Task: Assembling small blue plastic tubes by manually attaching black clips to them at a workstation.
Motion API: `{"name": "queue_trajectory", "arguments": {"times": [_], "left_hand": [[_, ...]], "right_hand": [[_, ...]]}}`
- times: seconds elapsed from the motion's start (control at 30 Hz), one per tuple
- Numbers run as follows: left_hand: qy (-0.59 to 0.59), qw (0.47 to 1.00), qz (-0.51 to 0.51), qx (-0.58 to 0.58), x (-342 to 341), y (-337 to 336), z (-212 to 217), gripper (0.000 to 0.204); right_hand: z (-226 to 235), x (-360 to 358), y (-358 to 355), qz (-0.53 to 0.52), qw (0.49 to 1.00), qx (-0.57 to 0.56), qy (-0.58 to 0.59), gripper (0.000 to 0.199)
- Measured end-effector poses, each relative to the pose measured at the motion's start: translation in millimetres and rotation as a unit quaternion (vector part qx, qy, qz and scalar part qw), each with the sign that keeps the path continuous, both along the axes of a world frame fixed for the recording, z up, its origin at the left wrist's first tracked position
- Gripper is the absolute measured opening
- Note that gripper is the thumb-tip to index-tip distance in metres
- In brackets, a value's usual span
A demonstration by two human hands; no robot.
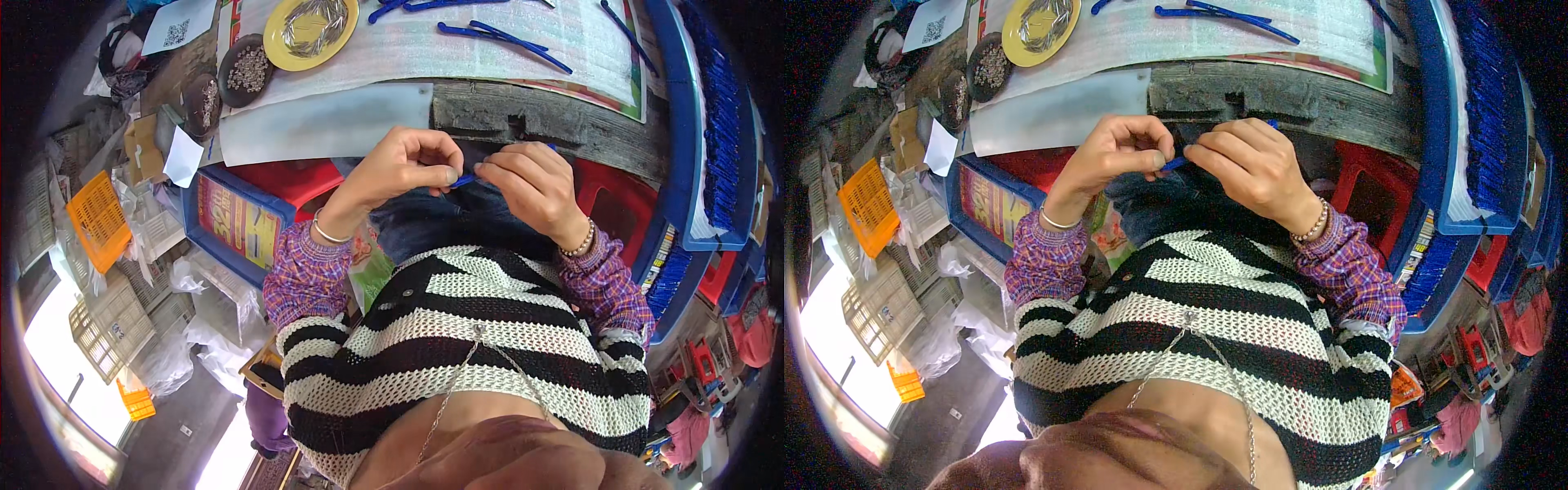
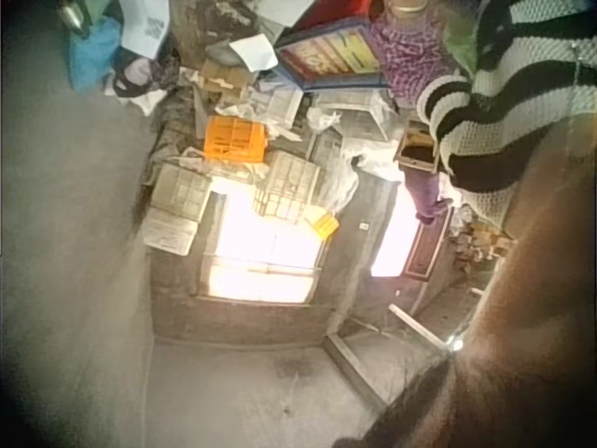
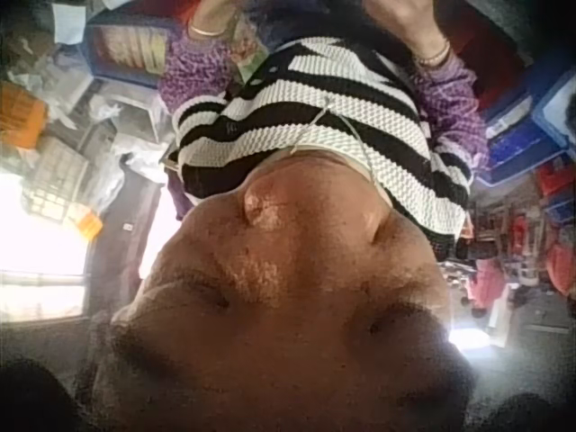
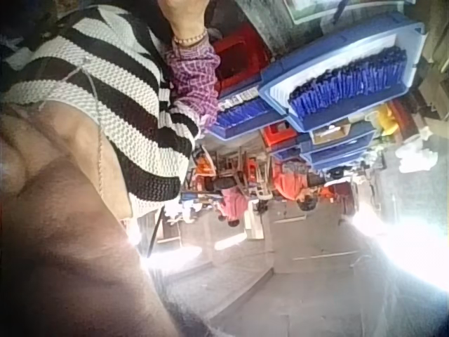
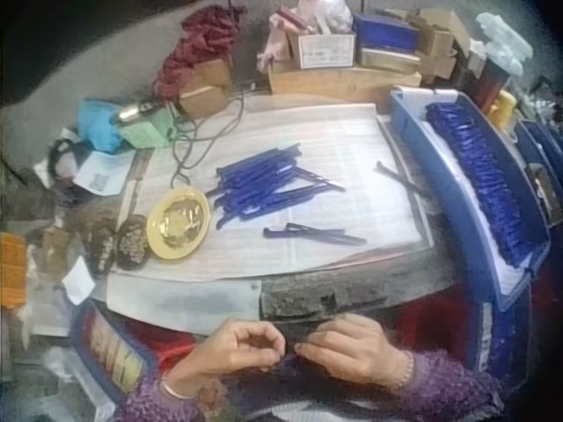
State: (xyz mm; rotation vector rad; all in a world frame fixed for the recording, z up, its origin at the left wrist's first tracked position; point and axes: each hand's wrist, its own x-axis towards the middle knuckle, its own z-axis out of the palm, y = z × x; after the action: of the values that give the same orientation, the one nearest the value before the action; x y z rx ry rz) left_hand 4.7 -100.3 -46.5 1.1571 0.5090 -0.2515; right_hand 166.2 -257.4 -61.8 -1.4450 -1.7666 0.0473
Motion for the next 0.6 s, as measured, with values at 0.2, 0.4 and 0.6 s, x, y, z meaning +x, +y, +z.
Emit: {"name": "queue_trajectory", "arguments": {"times": [0.2, 0.4, 0.6], "left_hand": [[0.0, 1.0, 0.008, -0.015, -0.1, 0.5, -3.2, 0.011], [0.001, 1.0, 0.013, -0.023, 0.8, -1.2, -1.0, 0.008], [0.003, 0.998, 0.016, 0.067, -0.5, -8.9, -2.2, 0.008]], "right_hand": [[-1.3, 0.4, -0.3, 0.0, 1.0, -0.004, 0.0, 0.025], [-2.1, -0.3, 0.4, -0.002, 1.0, -0.001, 0.005, 0.024], [-6.1, 1.6, 0.7, -0.021, 1.0, -0.005, 0.004, 0.023]]}}
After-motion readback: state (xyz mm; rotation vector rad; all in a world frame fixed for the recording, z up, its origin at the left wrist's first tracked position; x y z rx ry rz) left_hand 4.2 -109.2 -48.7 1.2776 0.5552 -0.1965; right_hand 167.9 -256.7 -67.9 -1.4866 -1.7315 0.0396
